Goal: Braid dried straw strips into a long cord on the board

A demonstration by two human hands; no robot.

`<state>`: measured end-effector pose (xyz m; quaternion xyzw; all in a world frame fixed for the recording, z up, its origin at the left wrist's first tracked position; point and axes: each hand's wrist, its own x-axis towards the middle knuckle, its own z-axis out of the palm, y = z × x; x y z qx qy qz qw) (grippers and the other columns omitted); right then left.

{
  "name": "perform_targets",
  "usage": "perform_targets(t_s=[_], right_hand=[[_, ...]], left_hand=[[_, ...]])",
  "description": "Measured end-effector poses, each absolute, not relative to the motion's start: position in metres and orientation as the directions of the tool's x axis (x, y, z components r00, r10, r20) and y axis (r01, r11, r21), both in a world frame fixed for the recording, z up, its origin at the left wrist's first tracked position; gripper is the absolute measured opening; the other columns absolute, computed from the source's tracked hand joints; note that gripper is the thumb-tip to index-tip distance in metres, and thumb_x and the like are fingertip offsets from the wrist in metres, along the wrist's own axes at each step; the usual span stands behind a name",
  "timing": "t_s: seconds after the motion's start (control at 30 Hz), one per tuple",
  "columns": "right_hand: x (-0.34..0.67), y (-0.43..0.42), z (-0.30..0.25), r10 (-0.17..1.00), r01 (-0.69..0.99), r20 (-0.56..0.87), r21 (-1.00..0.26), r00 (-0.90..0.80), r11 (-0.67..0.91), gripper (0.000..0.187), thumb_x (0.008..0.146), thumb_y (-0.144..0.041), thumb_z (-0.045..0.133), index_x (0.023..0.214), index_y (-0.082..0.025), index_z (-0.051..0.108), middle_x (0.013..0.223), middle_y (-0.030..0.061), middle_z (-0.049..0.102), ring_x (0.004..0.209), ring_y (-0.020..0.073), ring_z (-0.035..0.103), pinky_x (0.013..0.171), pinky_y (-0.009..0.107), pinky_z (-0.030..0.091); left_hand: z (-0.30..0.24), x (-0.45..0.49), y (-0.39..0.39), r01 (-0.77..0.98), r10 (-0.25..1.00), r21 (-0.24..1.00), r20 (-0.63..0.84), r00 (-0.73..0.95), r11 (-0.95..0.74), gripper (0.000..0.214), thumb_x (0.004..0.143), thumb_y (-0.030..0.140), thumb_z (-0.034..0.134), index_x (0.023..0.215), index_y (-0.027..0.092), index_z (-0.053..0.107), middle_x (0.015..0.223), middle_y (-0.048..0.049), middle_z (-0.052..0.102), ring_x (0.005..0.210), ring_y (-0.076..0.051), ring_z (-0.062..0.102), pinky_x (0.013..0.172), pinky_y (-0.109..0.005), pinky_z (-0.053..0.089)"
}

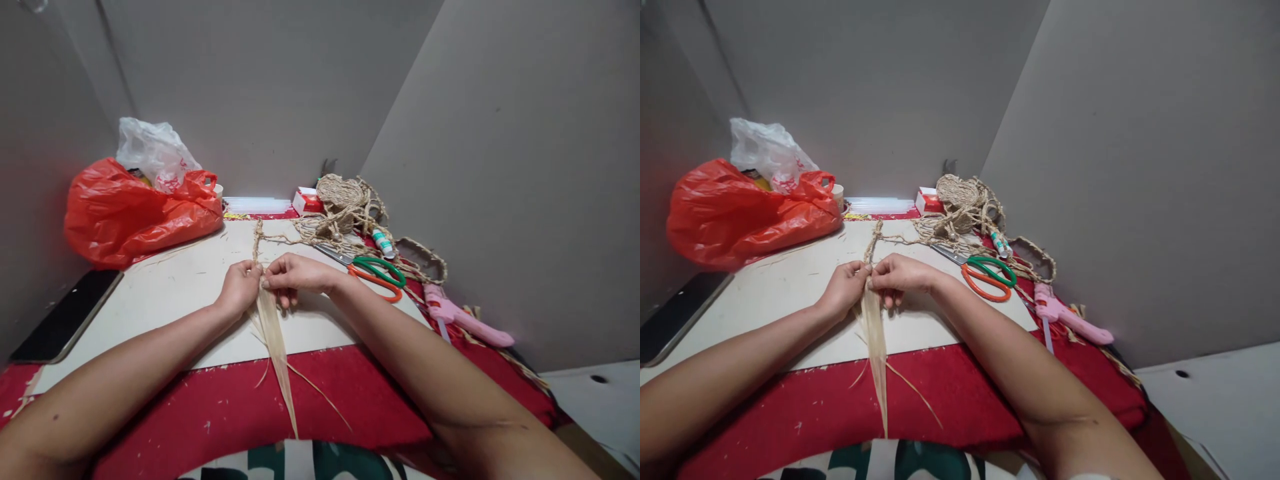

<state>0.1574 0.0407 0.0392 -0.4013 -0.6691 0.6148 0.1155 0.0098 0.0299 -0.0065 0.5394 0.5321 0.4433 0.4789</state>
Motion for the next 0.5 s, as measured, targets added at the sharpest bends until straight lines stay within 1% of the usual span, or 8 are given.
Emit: perform_targets(t_s=[0.1, 0.27, 0.4, 0.5], right_hand=[[0.157, 0.04, 0.037, 0.71, 0.385, -0.321, -0.92, -0.627, -0.076, 0.022, 0.076, -0.032, 0.059, 0.066, -0.014, 0.052, 0.044, -0.0011, 0.059, 0.038, 0.0079, 0.054, 0.038, 0.016, 0.042], [0.149, 0.033, 0.043, 0.75, 0.402, -0.295, -0.915, -0.592, -0.042, 0.016, 0.076, -0.022, 0.055, 0.063, -0.015, 0.051, 0.041, -0.0026, 0.055, 0.037, 0.0079, 0.052, 0.04, 0.017, 0.043], [0.14, 0.027, 0.043, 0.808, 0.387, -0.215, -0.922, -0.549, 0.017, 0.016, 0.073, -0.013, 0.051, 0.058, -0.016, 0.047, 0.041, -0.0043, 0.051, 0.036, 0.007, 0.05, 0.039, 0.016, 0.039], [0.139, 0.029, 0.036, 0.867, 0.465, -0.163, -0.881, -0.471, 0.087, 0.016, 0.07, -0.011, 0.05, 0.056, -0.016, 0.046, 0.04, -0.0048, 0.049, 0.035, 0.007, 0.047, 0.037, 0.017, 0.034]], left_hand=[[-0.008, 0.01, 0.031, 0.175, 1.0, 0.985, -0.016, 0.001, 0.016, 0.022, 0.077, 0.033, 0.05, 0.064, 0.015, 0.053, 0.05, 0.0011, 0.053, 0.045, -0.01, 0.045, 0.047, -0.021, 0.033], [-0.006, 0.012, 0.031, 0.181, 0.999, 0.983, 0.025, -0.036, -0.018, 0.023, 0.078, 0.031, 0.05, 0.061, 0.015, 0.051, 0.05, 0.0007, 0.052, 0.047, -0.009, 0.045, 0.049, -0.021, 0.034], [-0.004, 0.011, 0.029, 0.167, 0.999, 0.985, 0.036, -0.021, -0.033, 0.022, 0.078, 0.028, 0.049, 0.061, 0.015, 0.05, 0.05, 0.0003, 0.052, 0.047, -0.01, 0.046, 0.049, -0.021, 0.035], [-0.004, 0.011, 0.028, 0.159, 0.999, 0.986, 0.044, -0.021, -0.04, 0.022, 0.078, 0.028, 0.049, 0.06, 0.015, 0.05, 0.05, 0.0019, 0.049, 0.046, -0.008, 0.043, 0.048, -0.02, 0.033]])
